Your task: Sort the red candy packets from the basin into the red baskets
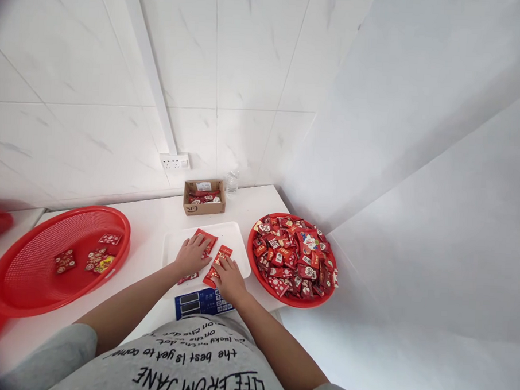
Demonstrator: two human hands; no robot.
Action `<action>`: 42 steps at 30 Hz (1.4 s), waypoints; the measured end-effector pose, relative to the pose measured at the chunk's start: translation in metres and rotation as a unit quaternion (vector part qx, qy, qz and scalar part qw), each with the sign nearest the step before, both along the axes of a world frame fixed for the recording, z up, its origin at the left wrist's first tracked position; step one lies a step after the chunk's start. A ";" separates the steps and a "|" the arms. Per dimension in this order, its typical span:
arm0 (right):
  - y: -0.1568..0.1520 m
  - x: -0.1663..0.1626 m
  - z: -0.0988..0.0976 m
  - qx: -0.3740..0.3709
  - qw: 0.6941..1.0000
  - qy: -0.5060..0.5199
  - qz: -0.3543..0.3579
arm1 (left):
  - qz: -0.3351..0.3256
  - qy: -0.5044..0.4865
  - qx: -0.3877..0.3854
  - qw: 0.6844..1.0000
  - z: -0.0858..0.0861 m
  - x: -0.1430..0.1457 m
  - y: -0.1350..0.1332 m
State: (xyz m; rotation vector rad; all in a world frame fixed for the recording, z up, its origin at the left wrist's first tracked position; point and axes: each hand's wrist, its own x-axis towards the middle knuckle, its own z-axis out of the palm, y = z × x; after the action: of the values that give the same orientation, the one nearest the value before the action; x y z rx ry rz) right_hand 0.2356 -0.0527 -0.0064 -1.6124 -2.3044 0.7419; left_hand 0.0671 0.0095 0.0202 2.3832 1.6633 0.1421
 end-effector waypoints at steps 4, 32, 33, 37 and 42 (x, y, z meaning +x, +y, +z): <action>-0.001 -0.001 -0.004 0.009 1.000 0.001 -0.002 | 0.016 -0.023 -0.004 1.000 0.000 0.003 0.001; 0.006 0.003 0.000 0.036 0.997 -0.046 -0.053 | 0.098 -0.011 -0.104 0.990 0.002 -0.046 -0.028; 0.007 0.002 0.002 0.030 0.997 -0.054 -0.054 | 0.089 -0.002 -0.105 0.990 -0.001 -0.046 -0.032; 0.010 -0.004 0.011 0.021 0.996 -0.063 -0.059 | 0.122 -0.020 -0.082 0.989 0.003 -0.031 -0.041; 0.002 0.000 0.012 0.086 0.994 -0.020 -0.060 | 0.066 -0.312 -0.149 0.936 0.082 -0.029 -0.069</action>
State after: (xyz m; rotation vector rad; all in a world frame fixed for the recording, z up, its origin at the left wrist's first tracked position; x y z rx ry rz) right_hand 0.2352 -0.0506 0.0056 -1.6837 -2.2059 0.4755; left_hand 0.0378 -0.0592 0.1023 1.7464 1.4062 0.5600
